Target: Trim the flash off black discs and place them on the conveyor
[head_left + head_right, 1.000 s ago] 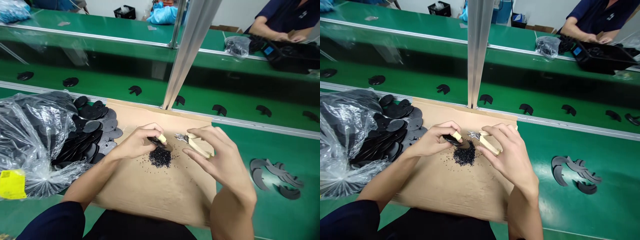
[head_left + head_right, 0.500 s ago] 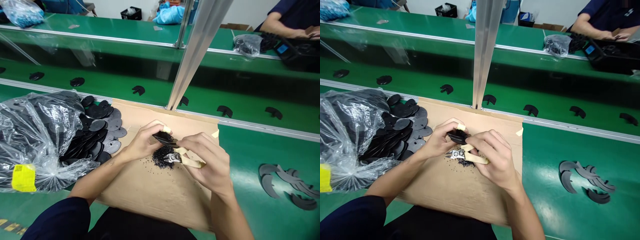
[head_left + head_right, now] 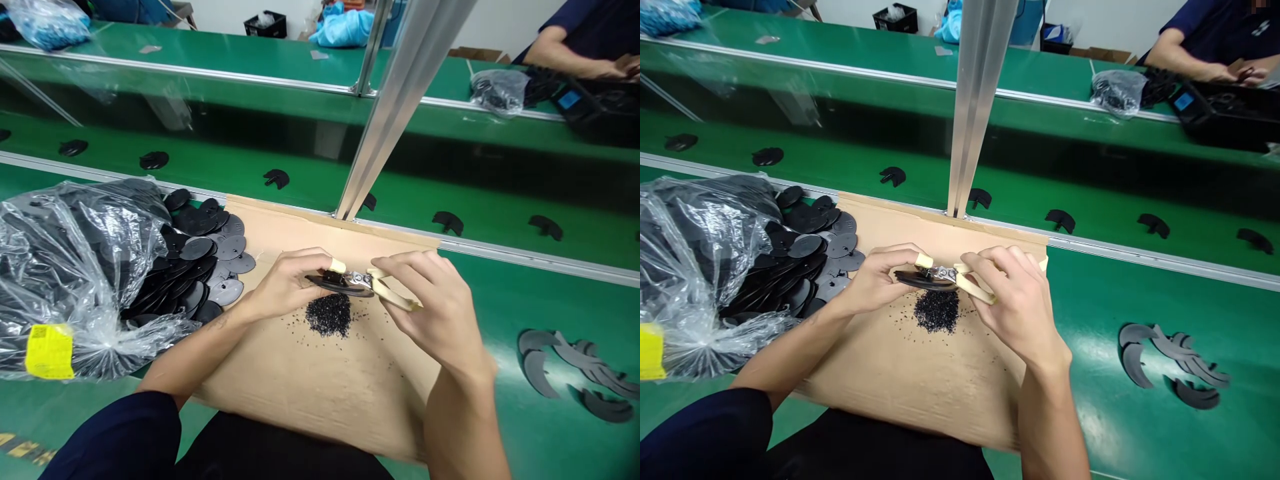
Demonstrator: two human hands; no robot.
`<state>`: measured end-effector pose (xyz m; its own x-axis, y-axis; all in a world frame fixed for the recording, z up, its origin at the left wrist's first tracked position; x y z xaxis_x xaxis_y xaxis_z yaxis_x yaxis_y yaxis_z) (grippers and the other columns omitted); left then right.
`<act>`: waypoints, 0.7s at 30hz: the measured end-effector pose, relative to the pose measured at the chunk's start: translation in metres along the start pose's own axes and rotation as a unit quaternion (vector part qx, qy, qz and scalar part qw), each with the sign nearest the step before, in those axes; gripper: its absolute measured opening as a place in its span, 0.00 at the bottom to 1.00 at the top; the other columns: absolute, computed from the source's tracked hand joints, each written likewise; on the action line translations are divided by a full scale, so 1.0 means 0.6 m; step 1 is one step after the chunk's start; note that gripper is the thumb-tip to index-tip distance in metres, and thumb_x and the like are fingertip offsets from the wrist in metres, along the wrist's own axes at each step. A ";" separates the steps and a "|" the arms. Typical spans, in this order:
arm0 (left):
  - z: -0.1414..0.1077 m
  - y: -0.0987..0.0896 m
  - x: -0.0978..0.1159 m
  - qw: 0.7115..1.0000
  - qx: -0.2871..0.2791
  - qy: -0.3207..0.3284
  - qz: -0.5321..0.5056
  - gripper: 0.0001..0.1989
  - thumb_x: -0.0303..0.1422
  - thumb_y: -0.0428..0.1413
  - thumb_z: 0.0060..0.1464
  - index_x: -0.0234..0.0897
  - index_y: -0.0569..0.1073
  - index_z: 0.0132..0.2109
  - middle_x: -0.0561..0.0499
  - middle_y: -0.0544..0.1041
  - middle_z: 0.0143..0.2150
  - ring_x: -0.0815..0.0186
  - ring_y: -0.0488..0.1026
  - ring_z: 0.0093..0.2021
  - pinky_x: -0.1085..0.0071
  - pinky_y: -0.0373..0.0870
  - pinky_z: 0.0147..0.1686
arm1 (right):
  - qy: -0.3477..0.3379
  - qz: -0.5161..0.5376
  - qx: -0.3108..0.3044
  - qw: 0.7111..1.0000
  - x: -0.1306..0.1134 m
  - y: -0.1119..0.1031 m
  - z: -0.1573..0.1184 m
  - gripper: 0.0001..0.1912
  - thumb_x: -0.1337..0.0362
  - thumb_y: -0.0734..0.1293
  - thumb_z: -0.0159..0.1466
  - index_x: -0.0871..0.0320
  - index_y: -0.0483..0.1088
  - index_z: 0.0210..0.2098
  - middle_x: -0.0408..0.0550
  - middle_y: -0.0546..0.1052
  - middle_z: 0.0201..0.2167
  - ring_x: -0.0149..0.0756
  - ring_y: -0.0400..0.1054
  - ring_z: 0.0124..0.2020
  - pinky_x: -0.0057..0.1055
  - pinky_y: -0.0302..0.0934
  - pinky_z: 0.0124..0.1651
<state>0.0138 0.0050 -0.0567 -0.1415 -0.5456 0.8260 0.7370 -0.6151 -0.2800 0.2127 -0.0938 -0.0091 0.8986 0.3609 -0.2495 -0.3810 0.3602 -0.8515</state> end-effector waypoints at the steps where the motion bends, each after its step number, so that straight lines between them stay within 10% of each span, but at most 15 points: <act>1: 0.000 0.000 0.000 1.000 -0.001 -0.001 -0.002 0.06 0.34 0.61 0.63 0.36 0.78 0.44 0.50 0.76 0.36 0.70 0.72 0.34 0.73 0.69 0.33 | -0.002 -0.003 -0.003 1.000 0.000 0.000 0.000 0.10 0.65 0.62 0.74 0.56 0.73 0.51 0.51 0.77 0.40 0.44 0.70 0.39 0.38 0.56 0.36; 14: -0.003 0.011 -0.005 0.998 0.033 0.004 -0.053 0.08 0.32 0.66 0.57 0.35 0.80 0.43 0.50 0.81 0.36 0.73 0.75 0.32 0.78 0.73 0.31 | -0.019 -0.102 0.049 0.993 -0.007 0.006 -0.002 0.11 0.68 0.62 0.76 0.56 0.76 0.41 0.45 0.76 0.29 0.35 0.63 0.27 0.36 0.52 0.31; 21: 0.004 -0.016 0.015 0.995 -0.095 -0.020 0.014 0.07 0.34 0.62 0.63 0.36 0.80 0.45 0.47 0.81 0.39 0.68 0.78 0.38 0.73 0.75 0.38 | -0.024 -0.102 0.058 0.993 0.007 -0.003 -0.008 0.10 0.65 0.64 0.76 0.57 0.76 0.40 0.43 0.75 0.29 0.35 0.63 0.28 0.34 0.52 0.30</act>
<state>0.0069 0.0074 -0.0457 -0.0926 -0.5433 0.8344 0.6009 -0.6987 -0.3882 0.2183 -0.0973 -0.0107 0.9494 0.3096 -0.0523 -0.2166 0.5253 -0.8229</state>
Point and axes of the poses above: each hand's wrist, its own z-axis towards the middle knuckle, its own y-axis out of the palm, x = y × z, the point moved 2 cm from there along z, towards the middle knuckle
